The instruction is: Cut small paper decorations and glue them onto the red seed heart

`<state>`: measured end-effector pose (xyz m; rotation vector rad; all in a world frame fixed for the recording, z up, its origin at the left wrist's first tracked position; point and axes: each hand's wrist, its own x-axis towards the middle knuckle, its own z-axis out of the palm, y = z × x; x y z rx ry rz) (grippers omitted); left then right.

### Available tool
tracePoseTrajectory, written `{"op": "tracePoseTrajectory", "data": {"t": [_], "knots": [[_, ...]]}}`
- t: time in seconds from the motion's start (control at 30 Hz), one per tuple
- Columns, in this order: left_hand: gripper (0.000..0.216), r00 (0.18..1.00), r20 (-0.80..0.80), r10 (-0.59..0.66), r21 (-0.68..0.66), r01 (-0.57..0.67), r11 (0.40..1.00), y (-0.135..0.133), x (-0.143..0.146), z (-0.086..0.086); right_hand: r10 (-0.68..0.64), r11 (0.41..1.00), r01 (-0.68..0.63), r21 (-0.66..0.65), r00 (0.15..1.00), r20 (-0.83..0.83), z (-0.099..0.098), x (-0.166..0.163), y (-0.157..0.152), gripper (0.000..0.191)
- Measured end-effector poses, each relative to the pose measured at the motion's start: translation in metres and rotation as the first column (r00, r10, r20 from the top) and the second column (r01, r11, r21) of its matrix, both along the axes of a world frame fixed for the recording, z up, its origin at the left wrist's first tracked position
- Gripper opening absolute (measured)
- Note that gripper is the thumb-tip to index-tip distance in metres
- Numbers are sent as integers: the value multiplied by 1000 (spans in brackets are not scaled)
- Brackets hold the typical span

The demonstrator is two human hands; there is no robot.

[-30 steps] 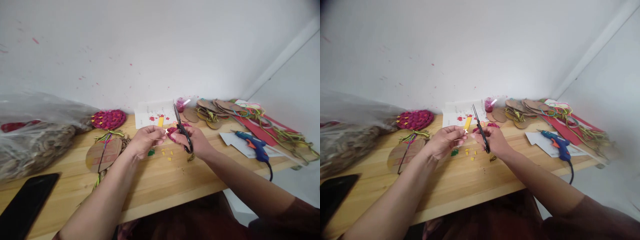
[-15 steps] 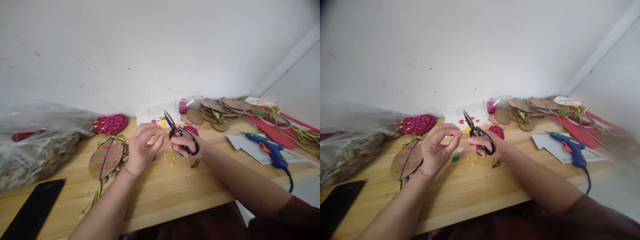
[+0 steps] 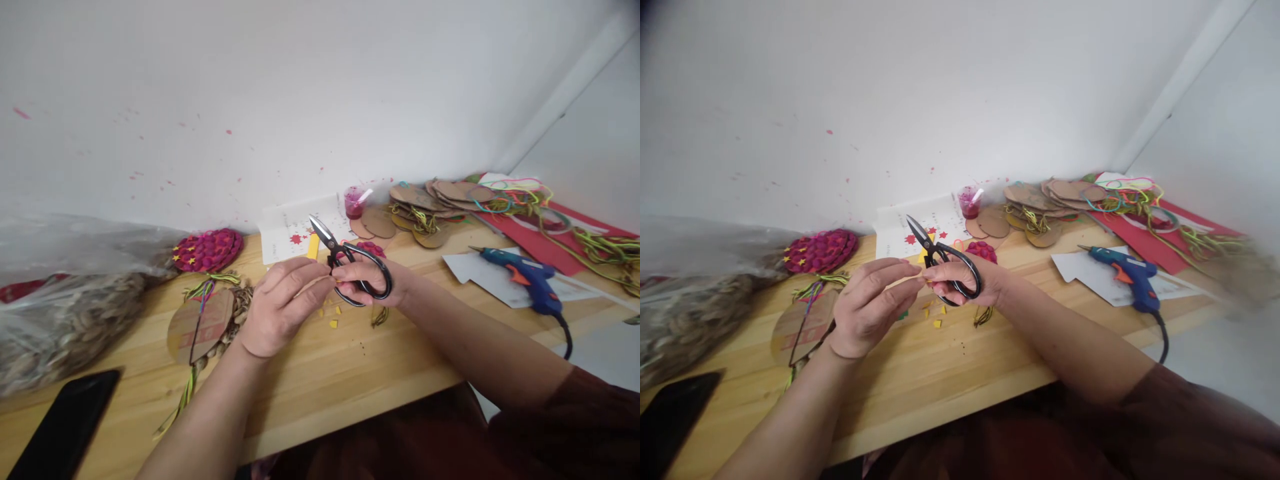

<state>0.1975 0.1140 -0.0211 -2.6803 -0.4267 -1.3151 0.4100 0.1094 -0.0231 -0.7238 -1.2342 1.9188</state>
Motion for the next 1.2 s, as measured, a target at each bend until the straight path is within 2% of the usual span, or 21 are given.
{"op": "tracePoseTrajectory", "data": {"t": [0.13, 0.2, 0.23, 0.27, 0.3, 0.33, 0.4, 0.43, 0.47, 0.5, 0.57, 0.63, 0.73, 0.8, 1.0, 1.07, 1.2], "knots": [[34, 995, 80, 67, -86, -61, 994, 0, 9, -1, -158, 986, 155, 67, 986, 54, 0, 0, 0, 27], [28, 976, 160, 150, -239, -109, 965, 1, 13, -1, -271, 956, 256, 142, 958, 94, 3, -2, -2, 29], [25, 958, 196, 209, -369, -126, 921, 1, 15, -2, -331, 933, 308, 185, 937, 110, 5, -3, -3, 31], [21, 941, 210, 264, -528, -118, 841, 1, 17, -2, -390, 906, 357, 227, 913, 122, 8, -4, -5, 31], [20, 931, 207, 300, -690, -79, 719, 2, 17, -2, -444, 878, 401, 261, 886, 132, 10, -5, -7, 31], [21, 927, 208, 312, -823, -7, 569, 2, 18, -1, -488, 854, 436, 285, 861, 144, 11, -6, -8, 29], [24, 923, 256, 286, -946, 179, 268, 2, 17, -1, -533, 827, 471, 307, 831, 162, 11, -8, -10, 24], [24, 913, 302, 273, -951, 268, 157, 2, 17, -1, -541, 822, 477, 311, 824, 168, 9, -9, -10, 22], [24, 896, 352, 271, -936, 344, 79, 2, 17, -1, -546, 819, 480, 313, 819, 173, 7, -9, -10, 22], [22, 877, 394, 274, -915, 403, 24, 2, 17, -1, -550, 817, 482, 317, 816, 177, 4, -10, -10, 21], [21, 854, 439, 278, -881, 470, -51, 1, 16, -1, -563, 806, 487, 338, 806, 183, 0, -11, -10, 22], [20, 843, 456, 286, -861, 499, -101, 0, 16, 0, -578, 793, 488, 364, 793, 195, -3, -12, -10, 22], [20, 839, 449, 307, -852, 505, -136, -1, 18, 2, -603, 771, 495, 400, 769, 211, -3, -14, -12, 20], [21, 840, 432, 328, -862, 492, -126, -2, 19, 3, -616, 759, 494, 423, 756, 222, -2, -16, -14, 20], [21, 862, 369, 348, -916, 401, -21, -1, 21, 4, -609, 765, 479, 431, 756, 239, -3, -17, -15, 18], [22, 863, 356, 357, -920, 390, -26, 0, 20, 3, -599, 777, 477, 411, 762, 248, -1, -16, -15, 19], [23, 858, 360, 366, -908, 413, -74, 3, 17, 3, -603, 777, 490, 395, 759, 246, 9, -12, -13, 26]]}}
